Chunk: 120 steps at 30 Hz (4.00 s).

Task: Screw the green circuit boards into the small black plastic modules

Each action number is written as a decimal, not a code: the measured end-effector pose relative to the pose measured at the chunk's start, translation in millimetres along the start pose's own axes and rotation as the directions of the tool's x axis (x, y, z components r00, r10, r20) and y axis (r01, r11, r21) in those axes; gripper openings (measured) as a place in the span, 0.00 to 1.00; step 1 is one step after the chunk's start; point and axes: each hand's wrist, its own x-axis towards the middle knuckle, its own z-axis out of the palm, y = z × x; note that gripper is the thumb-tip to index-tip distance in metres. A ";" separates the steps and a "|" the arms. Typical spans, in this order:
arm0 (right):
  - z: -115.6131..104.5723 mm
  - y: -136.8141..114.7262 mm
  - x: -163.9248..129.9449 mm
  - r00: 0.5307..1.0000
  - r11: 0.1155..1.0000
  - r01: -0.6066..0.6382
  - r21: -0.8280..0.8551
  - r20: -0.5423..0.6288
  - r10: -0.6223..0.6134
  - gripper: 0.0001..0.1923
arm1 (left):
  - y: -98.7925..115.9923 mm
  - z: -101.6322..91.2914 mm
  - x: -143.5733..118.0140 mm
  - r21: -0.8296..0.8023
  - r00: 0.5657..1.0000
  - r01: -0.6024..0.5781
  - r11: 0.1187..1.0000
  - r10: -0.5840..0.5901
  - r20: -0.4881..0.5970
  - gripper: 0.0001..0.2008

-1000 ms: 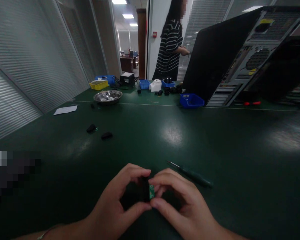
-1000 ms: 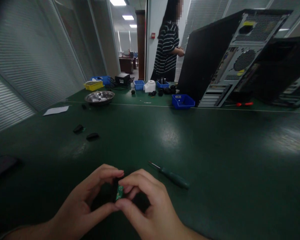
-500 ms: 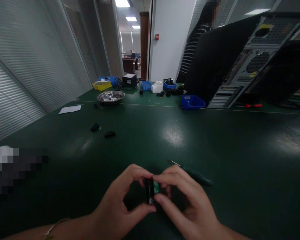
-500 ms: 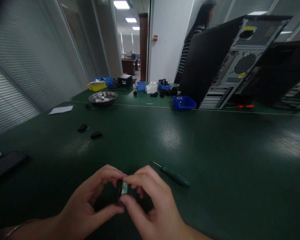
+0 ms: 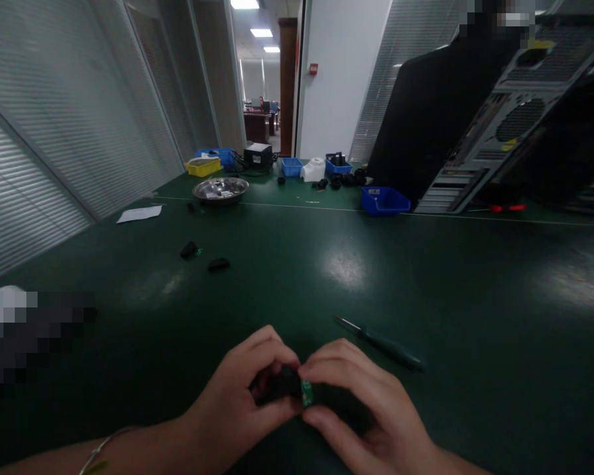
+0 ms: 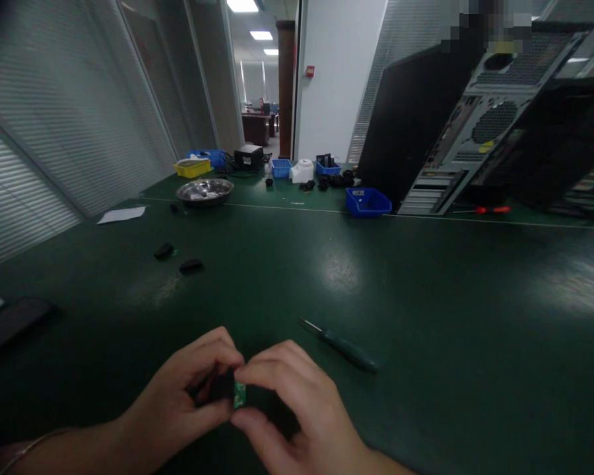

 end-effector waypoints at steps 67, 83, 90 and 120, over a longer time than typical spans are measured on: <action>7.0 0.0 -1.3 0.994 0.991 -0.108 -0.079 -0.042 0.105 0.16 | 6.2 7.8 -1.5 -0.370 0.993 0.121 0.921 -0.116 0.037 0.16; 3.3 0.0 -3.2 0.991 0.983 -0.128 -0.131 0.017 0.131 0.21 | 5.9 5.3 1.2 -0.342 0.985 0.167 0.925 -0.142 0.096 0.15; 3.0 -0.2 -1.5 0.995 0.989 -0.099 -0.113 0.016 0.102 0.17 | 6.1 5.3 0.5 -0.356 0.986 0.159 0.921 -0.131 0.102 0.15; -48.8 -18.2 0.2 0.993 0.927 0.106 -0.360 0.090 -0.079 0.18 | -75.8 -180.3 1.6 0.700 0.939 0.334 0.631 -0.161 -0.303 0.26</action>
